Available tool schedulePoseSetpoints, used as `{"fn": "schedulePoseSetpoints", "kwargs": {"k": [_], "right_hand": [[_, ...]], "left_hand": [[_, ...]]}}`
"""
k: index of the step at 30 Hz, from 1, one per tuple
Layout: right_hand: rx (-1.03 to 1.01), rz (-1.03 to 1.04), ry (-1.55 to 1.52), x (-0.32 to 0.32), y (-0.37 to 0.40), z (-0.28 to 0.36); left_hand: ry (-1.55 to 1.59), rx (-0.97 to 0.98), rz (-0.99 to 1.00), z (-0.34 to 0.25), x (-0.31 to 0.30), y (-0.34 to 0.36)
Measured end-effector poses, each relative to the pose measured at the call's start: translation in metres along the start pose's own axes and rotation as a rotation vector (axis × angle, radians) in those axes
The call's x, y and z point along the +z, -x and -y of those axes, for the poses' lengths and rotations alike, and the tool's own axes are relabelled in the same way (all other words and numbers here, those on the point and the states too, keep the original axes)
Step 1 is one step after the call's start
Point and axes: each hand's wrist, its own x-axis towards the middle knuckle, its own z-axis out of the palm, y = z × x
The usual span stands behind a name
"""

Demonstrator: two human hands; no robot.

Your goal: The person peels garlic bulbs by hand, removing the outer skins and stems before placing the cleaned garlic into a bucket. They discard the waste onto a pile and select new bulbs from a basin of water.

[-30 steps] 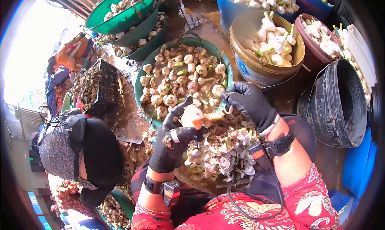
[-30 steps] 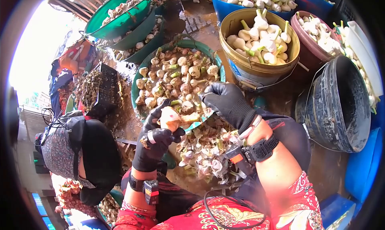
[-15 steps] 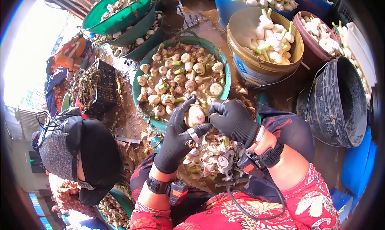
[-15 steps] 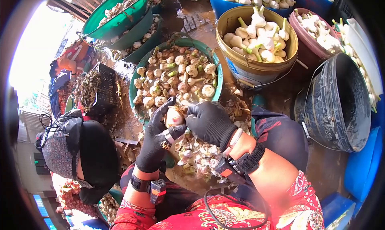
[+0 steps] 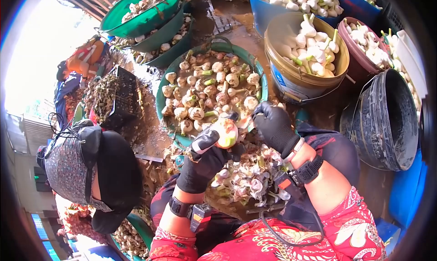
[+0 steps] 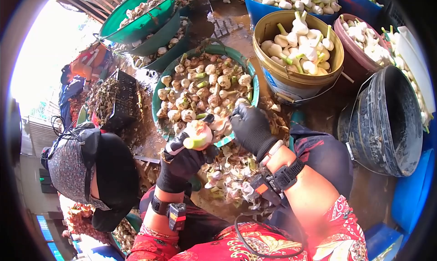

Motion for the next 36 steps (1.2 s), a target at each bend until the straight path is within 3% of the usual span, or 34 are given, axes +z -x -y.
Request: {"fn": "schedulePoseSetpoints", "kwargs": {"k": [4,5,6,8,9,10,12,16,18,23,28,30,32,34,36], "right_hand": [[0.039,0.197,0.328,-0.004,-0.009,-0.011],[-0.101,0.491,0.456,0.005,-0.005,-0.023],[-0.293,0.751,0.275,0.008,0.001,-0.030],[-0.088,0.731,0.136,0.003,0.002,-0.025],[-0.091,0.576,0.083,-0.003,-0.005,-0.014],[0.159,0.543,-0.152,-0.018,-0.006,0.008],[0.182,0.526,-0.486,-0.022,-0.003,0.021],[0.070,0.486,-0.472,-0.009,0.012,0.025],[-0.189,0.301,0.096,-0.008,0.012,0.025],[-0.406,0.156,0.236,-0.004,0.017,0.015],[-0.378,0.056,0.256,0.002,0.021,0.012],[-0.345,0.009,0.266,0.004,0.020,0.009],[-0.042,0.159,-0.087,0.000,0.015,0.009],[0.007,0.197,-0.222,0.005,0.013,0.000],[-0.039,0.140,-0.309,0.009,0.014,0.001]], "left_hand": [[-0.163,0.083,-0.040,-0.009,0.006,0.008],[-0.203,0.107,-0.049,-0.011,0.008,0.009],[-0.243,0.130,-0.059,-0.013,0.008,0.009],[-0.625,0.248,-0.156,-0.012,0.018,0.007],[-0.708,0.244,-0.185,-0.012,0.017,0.008],[-0.793,0.243,-0.210,-0.012,0.017,0.009],[-0.721,0.220,-0.235,-0.012,0.023,0.008],[-0.680,0.168,-0.270,-0.007,0.034,0.002],[-0.684,0.143,-0.260,-0.003,0.034,0.001],[-0.738,0.140,-0.251,0.003,0.035,-0.004],[-0.683,0.121,-0.237,0.009,0.038,-0.006],[-0.845,0.158,-0.192,0.012,0.031,-0.007],[-0.861,0.144,-0.175,0.012,0.031,-0.003],[-1.282,0.285,-0.096,0.010,0.032,0.000],[-1.199,0.270,-0.106,0.012,0.027,0.000]]}}
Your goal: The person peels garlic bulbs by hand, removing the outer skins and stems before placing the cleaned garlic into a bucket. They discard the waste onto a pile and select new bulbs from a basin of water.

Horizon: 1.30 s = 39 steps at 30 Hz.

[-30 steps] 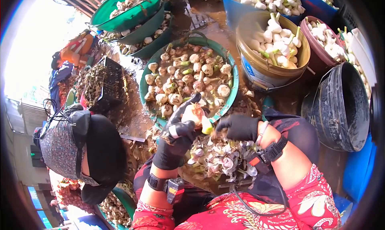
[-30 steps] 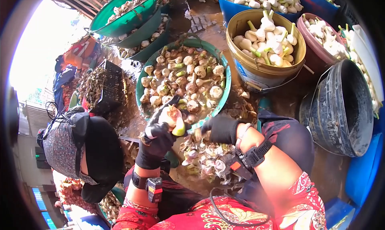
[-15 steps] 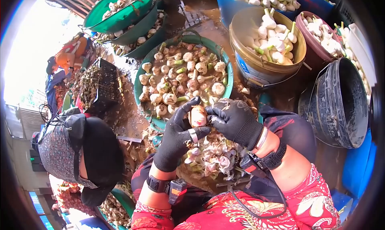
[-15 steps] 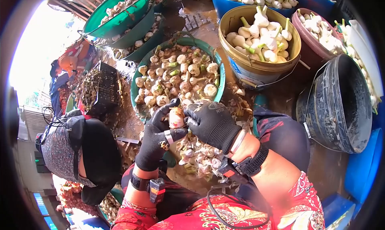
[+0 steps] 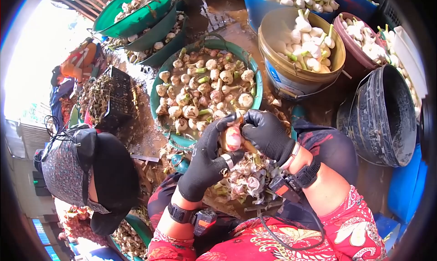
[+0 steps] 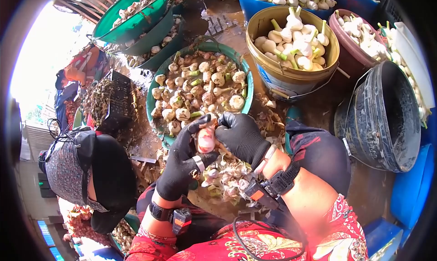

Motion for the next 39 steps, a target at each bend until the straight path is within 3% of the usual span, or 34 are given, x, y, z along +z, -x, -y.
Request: {"fn": "schedulePoseSetpoints", "kwargs": {"k": [1,3,4,6,8,11,12,14,16,18,19,20,22,23,24,26,27,28,30,31,32,34,35,36,38,39], "right_hand": [[-0.004,0.002,0.001,0.001,-0.001,0.002],[-0.390,-0.151,0.326,0.002,-0.002,0.013],[-0.388,-0.149,0.323,0.003,-0.001,0.015],[-0.158,-0.057,0.222,0.003,0.001,0.019],[-0.038,-0.016,0.174,0.005,0.002,0.012],[0.296,0.021,-0.265,0.010,-0.006,-0.015],[0.290,0.022,-0.265,0.005,-0.007,-0.020],[-0.505,0.018,0.129,-0.001,-0.007,-0.023],[-0.588,-0.023,0.145,-0.004,-0.004,-0.018],[0.352,0.229,-0.626,-0.008,0.000,-0.003],[0.159,0.314,-0.339,-0.015,0.002,0.005],[0.159,0.314,-0.339,-0.015,0.004,0.007],[-0.098,0.221,-0.177,-0.015,0.009,0.010],[-0.716,0.159,0.165,-0.020,-0.003,-0.010],[-0.717,0.155,0.166,-0.025,-0.005,-0.010],[-0.706,0.140,0.500,-0.029,-0.006,-0.007],[-0.653,0.173,0.503,-0.030,-0.004,-0.003],[-0.652,0.174,0.503,-0.028,-0.002,0.001],[-0.124,0.312,-0.063,-0.019,0.001,0.008],[0.338,0.351,-0.505,-0.018,-0.001,0.013],[0.334,0.357,-0.505,-0.017,0.000,0.015],[0.291,0.336,-0.710,-0.015,0.004,0.020],[0.141,0.282,-0.664,-0.010,0.008,0.028],[-0.348,0.185,-0.386,-0.006,0.006,0.018],[0.194,0.325,-0.992,-0.019,0.015,0.036],[0.175,0.392,-0.960,-0.031,0.017,0.044]], "left_hand": [[0.135,-0.050,-0.044,-0.002,-0.001,0.000],[0.492,-0.212,-0.063,-0.016,0.001,-0.001],[0.491,-0.216,-0.066,-0.013,0.000,0.000],[0.384,-0.187,-0.088,0.002,-0.001,-0.001],[-0.222,0.128,-0.022,-0.003,-0.003,0.000],[-0.077,0.093,-0.030,0.002,-0.002,0.001],[0.177,-0.006,-0.085,-0.003,0.001,0.001],[0.624,-0.145,-0.153,-0.006,0.005,-0.001],[0.389,-0.070,-0.152,-0.008,0.002,-0.003],[0.452,-0.094,-0.155,-0.008,0.003,-0.004],[0.513,-0.123,-0.154,-0.007,0.003,-0.004],[0.513,-0.123,-0.154,-0.005,0.001,-0.002],[0.265,-0.208,-0.123,0.001,-0.003,0.001],[0.518,-0.244,-0.242,0.009,0.000,-0.004],[0.516,-0.242,-0.239,0.007,-0.002,-0.006],[-0.266,0.144,-0.192,0.000,-0.009,-0.008],[-0.526,0.306,-0.175,-0.006,-0.010,-0.010],[-0.515,0.285,-0.188,-0.013,-0.003,-0.009],[-0.553,0.381,-0.172,-0.006,-0.003,-0.012],[-0.358,0.234,-0.178,-0.007,-0.006,-0.012],[-0.234,0.231,-0.226,-0.003,-0.014,-0.014],[0.568,-0.201,-0.328,-0.006,-0.026,-0.011],[0.379,-0.028,-0.288,0.017,-0.031,-0.013],[0.843,-0.095,-0.370,0.028,-0.029,-0.015],[-0.640,0.493,-0.336,0.068,-0.054,-0.026],[-0.749,0.422,-0.385,0.060,-0.059,-0.024]]}}
